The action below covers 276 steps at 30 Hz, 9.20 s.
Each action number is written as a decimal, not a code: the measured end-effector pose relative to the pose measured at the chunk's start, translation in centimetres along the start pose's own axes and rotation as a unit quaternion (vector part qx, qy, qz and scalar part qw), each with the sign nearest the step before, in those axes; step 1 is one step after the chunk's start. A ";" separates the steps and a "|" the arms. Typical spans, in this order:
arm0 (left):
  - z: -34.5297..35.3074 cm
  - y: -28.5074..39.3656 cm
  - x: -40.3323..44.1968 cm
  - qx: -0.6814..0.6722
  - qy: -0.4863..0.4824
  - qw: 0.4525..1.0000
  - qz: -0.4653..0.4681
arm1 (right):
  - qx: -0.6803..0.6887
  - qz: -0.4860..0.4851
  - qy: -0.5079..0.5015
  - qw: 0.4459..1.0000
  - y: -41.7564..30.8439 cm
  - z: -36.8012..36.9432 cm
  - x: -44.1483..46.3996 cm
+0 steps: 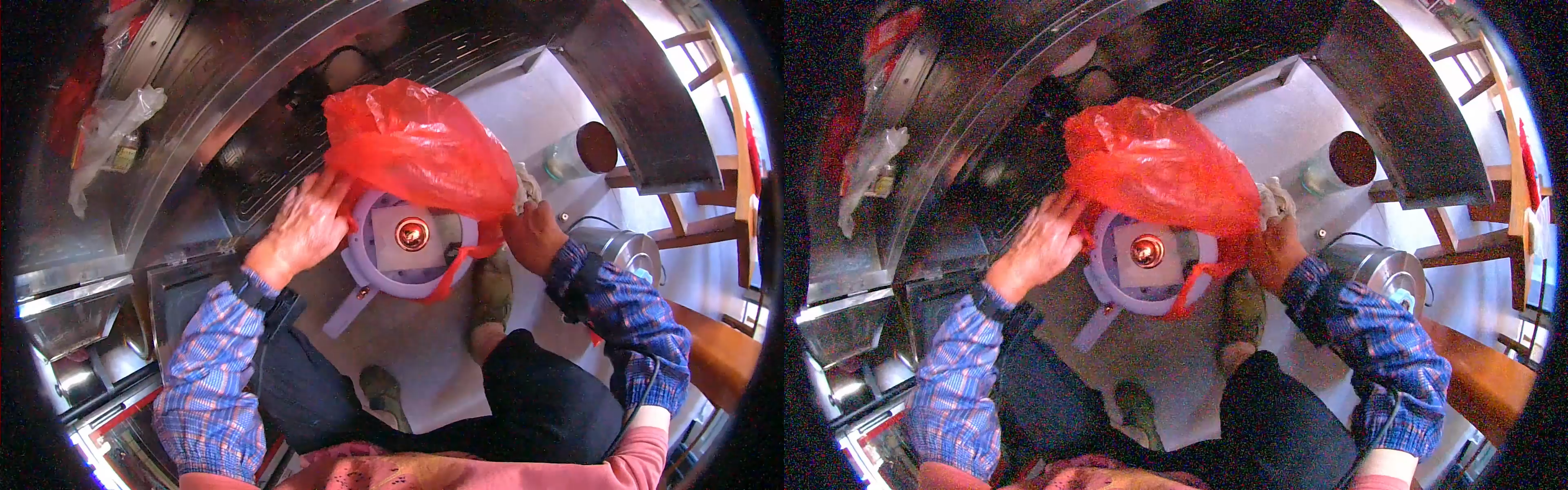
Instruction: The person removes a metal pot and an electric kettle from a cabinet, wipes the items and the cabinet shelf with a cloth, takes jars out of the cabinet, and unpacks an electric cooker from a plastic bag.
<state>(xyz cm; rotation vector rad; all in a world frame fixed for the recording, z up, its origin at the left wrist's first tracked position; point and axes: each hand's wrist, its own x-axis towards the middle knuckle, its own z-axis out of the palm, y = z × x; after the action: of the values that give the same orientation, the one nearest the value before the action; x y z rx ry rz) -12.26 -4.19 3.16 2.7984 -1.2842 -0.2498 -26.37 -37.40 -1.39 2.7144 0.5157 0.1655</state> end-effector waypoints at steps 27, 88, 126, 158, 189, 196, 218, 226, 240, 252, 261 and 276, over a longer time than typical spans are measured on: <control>9.0 -1.4 9.7 -0.259 -0.125 0.958 0.010 | 0.570 0.121 -0.175 0.794 -1.2 11.2 1.4; 3.3 -5.4 -8.9 -0.350 -0.133 0.909 -0.185 | 0.408 0.235 0.190 0.861 5.2 -2.3 -2.0; 8.2 0.8 -3.2 -0.498 -0.027 0.845 -0.195 | 0.652 0.149 -0.328 0.667 3.0 -2.8 -5.1; 12.5 0.8 -1.6 -0.279 0.007 0.947 -0.161 | 0.919 0.314 -0.010 0.238 5.6 -3.6 -4.9; 8.0 -2.2 -4.5 -0.581 -0.254 0.739 -0.228 | 0.499 -0.029 -0.025 0.866 -5.5 -4.5 7.5; 9.0 -2.0 -5.1 -0.623 -0.325 0.676 -0.222 | 0.464 -0.029 -0.051 0.884 -5.6 -3.9 7.2; 11.2 5.8 -9.2 -0.484 -0.195 0.846 -0.108 | 0.651 0.087 0.038 0.753 -3.1 -5.8 5.8; 10.5 9.2 -10.4 -0.596 -0.194 0.735 -0.259 | 0.531 -0.012 -0.027 0.847 -5.8 -4.6 5.1; 11.7 8.6 -10.8 -0.649 -0.250 0.662 -0.281 | 0.510 -0.030 -0.062 0.858 -7.1 -3.3 6.0; 15.9 8.2 -11.4 -0.466 -0.244 0.842 -0.121 | 0.452 0.254 0.041 0.854 0.9 1.4 5.4; 15.3 5.4 -9.9 -0.368 -0.436 0.815 -0.101 | 0.594 0.338 -0.032 0.729 2.1 5.6 4.4; 8.0 0.7 3.7 -0.071 0.029 0.980 -0.183 | 0.722 0.291 0.045 0.627 0.6 -1.5 6.7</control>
<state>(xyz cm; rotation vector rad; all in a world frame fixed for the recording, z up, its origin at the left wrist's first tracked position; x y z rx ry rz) -11.78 -7.31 -5.15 2.8721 -0.7014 -0.2603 -20.22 -34.92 0.50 4.3928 -0.6390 0.0115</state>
